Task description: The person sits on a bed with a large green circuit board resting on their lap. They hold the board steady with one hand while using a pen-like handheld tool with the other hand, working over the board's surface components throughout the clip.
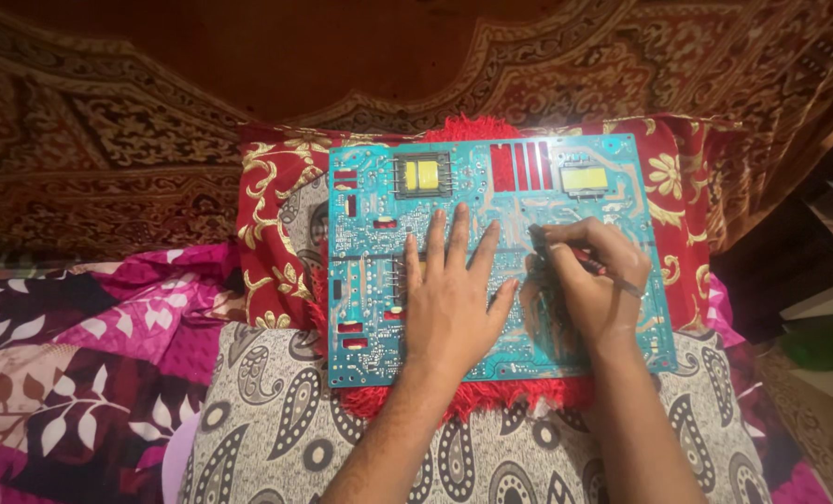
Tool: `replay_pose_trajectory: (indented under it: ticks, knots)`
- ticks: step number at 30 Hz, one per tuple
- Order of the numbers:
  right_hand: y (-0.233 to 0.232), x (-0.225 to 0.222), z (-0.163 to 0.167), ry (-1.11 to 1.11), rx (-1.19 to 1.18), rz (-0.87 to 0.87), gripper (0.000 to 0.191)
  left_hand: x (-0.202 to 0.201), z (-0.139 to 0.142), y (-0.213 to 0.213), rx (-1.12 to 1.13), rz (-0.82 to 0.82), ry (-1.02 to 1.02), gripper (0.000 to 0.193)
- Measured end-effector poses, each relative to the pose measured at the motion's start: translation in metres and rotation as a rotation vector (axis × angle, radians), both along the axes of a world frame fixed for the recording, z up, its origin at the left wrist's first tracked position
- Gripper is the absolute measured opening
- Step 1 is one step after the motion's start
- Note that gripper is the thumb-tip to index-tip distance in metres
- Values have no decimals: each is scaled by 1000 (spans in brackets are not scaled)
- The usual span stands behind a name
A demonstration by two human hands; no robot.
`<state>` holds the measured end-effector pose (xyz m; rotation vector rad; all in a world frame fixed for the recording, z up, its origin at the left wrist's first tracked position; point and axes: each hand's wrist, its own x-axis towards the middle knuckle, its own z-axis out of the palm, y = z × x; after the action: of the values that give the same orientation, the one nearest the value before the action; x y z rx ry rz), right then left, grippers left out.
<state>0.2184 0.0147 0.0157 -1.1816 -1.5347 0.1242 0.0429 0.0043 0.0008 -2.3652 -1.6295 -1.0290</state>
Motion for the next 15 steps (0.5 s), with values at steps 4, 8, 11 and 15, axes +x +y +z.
replay_pose_trajectory:
  ticks: [4,8,11,15]
  knots:
    - [-1,0,-1,-98,33,-97,6,0,-1,0,-7,-1,0,68]
    - [-1,0,-1,-50,1,-72,7,-1,-1,1,-8,2,1,68]
    - [-1,0,-1,-8,0,-21,6,0,-1,1,0,4,5,68]
    - [-2,-1,0,-32,19,-44,6,0,-1,1,1,0,3,68]
